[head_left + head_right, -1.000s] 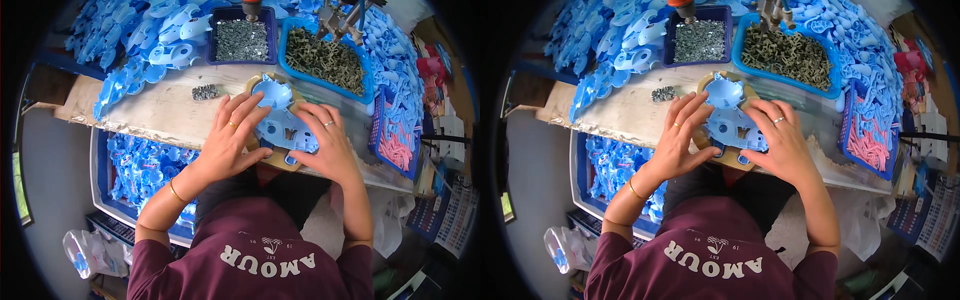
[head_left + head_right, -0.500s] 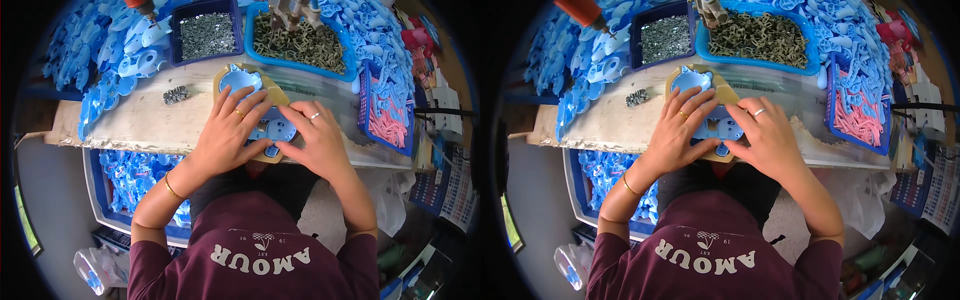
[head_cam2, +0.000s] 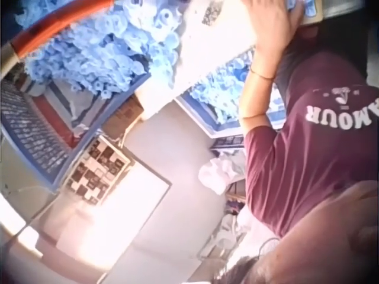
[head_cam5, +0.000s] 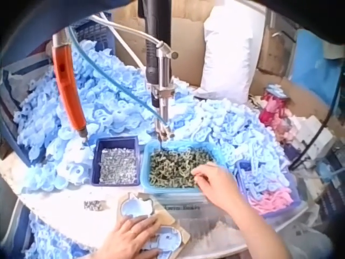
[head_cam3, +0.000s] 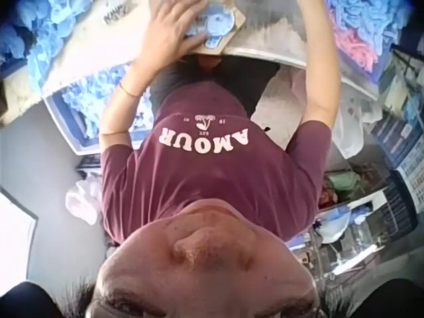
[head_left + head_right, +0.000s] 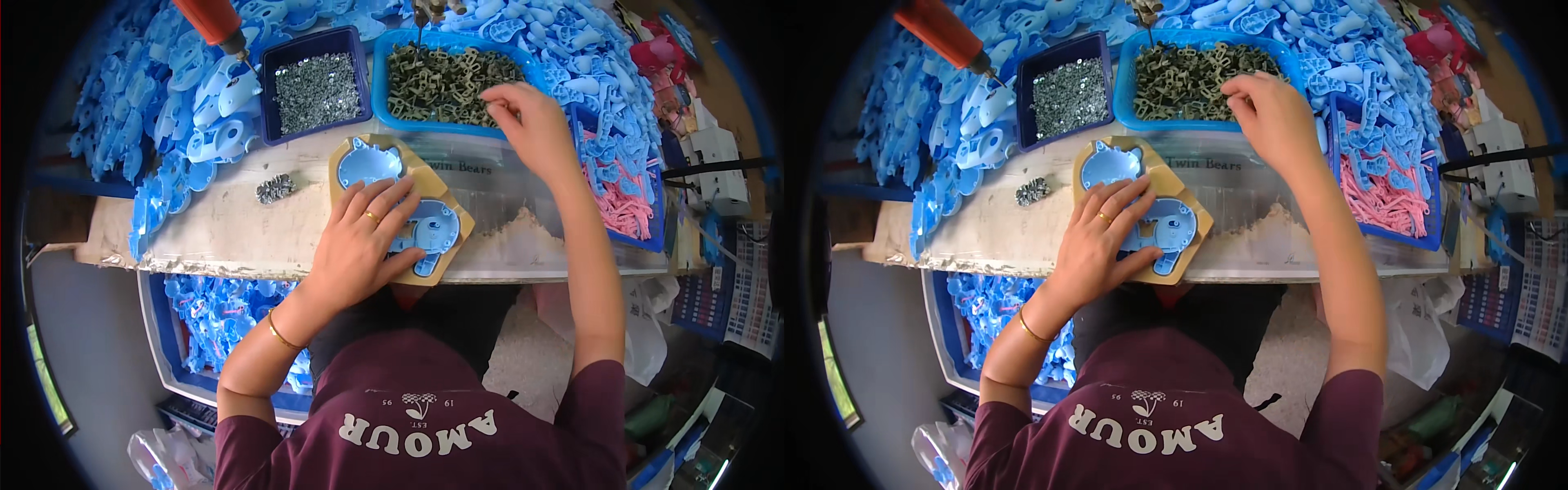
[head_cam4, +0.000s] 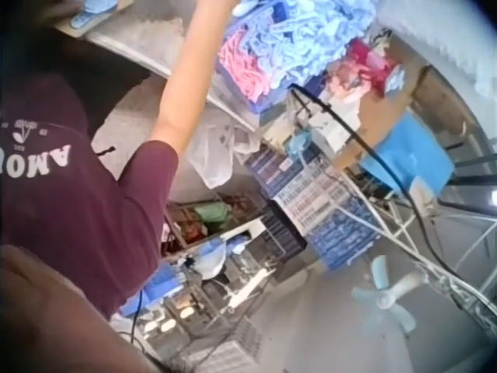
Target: Assembling plastic toy hippos by placing eyes and components and securing them with a pneumatic screwdriver.
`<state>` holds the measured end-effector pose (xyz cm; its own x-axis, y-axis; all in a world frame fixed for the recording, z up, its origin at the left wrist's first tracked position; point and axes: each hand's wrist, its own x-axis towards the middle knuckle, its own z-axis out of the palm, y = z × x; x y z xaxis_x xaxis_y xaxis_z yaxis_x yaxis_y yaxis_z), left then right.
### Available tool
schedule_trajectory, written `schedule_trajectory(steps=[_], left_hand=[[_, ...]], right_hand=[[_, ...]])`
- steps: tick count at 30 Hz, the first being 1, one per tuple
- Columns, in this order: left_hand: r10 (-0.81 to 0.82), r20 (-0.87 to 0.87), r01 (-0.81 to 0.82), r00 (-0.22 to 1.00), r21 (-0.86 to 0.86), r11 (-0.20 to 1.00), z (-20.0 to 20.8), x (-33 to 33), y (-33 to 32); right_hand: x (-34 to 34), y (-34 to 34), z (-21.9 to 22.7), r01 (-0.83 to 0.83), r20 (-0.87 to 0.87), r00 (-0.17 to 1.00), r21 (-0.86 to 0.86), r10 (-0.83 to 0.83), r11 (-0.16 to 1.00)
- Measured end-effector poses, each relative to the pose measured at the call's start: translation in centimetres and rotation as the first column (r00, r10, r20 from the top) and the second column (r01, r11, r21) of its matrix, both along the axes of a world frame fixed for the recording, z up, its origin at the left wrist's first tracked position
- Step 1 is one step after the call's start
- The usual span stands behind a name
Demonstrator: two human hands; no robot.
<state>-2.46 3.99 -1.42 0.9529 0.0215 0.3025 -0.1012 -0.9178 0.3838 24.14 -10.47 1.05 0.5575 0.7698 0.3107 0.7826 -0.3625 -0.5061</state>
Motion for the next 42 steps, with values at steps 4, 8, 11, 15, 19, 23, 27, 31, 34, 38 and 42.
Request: schedule_trajectory(steps=[4,8,11,15,19,23,27,31,34,38,42], left_hand=[[-0.004,0.004,0.004,1.0,-0.022,1.0,-0.3,0.0,0.0],[-0.005,0.003,0.005,1.0,-0.003,1.0,-0.2,0.2,0.0],[0.005,-0.001,-0.005,1.0,-0.001,1.0,-0.3,-0.1,0.1],[-0.002,0.001,0.002,1.0,0.001,1.0,-0.2,0.0,0.1],[-0.007,0.012,0.007,1.0,0.015,1.0,-0.3,0.1,0.1],[-0.007,-0.007,0.007,1.0,0.028,1.0,0.0,0.0,0.1],[-0.036,-0.013,0.036,0.999,0.036,0.999,0.9,0.2,0.4],[-0.058,-0.037,0.056,0.998,-0.05,0.997,1.7,0.5,0.7],[-0.037,-0.066,0.029,0.997,-0.12,0.992,2.2,1.0,0.5],[0.075,0.176,-0.108,0.981,0.181,0.978,4.0,2.9,0.1],[0.163,0.188,-0.131,0.968,-0.172,0.976,2.8,4.4,0.3]], right_hand=[[2.8,3.6,-2.6,0.003,0.208,0.977,-0.197,0.039,0.98],[4.5,5.0,-3.8,0.124,0.31,0.951,-0.34,-0.013,0.932],[4.9,4.5,-3.3,-0.041,0.027,0.998,-0.294,0.051,0.955],[5.7,4.1,-4.3,-0.136,0.042,0.988,-0.246,0.151,0.96],[6.4,3.7,-3.9,-0.154,-0.03,0.988,-0.121,0.152,0.981],[5.4,3.4,-1.3,0.003,-0.648,0.76,0.072,0.044,0.997],[5.4,2.1,-0.5,0.053,-0.724,0.689,0.095,0.033,0.994],[5.7,0.8,-1.2,0.034,-0.764,0.641,0.133,0.08,0.991],[4.5,-0.2,-0.7,-0.029,-0.718,0.674,0.209,0.173,0.978],[-1.7,-0.9,1.6,-0.057,-0.716,0.644,0.305,0.269,0.951],[-8.2,-0.7,0.3,-0.056,-0.693,0.627,0.415,0.356,0.908]])
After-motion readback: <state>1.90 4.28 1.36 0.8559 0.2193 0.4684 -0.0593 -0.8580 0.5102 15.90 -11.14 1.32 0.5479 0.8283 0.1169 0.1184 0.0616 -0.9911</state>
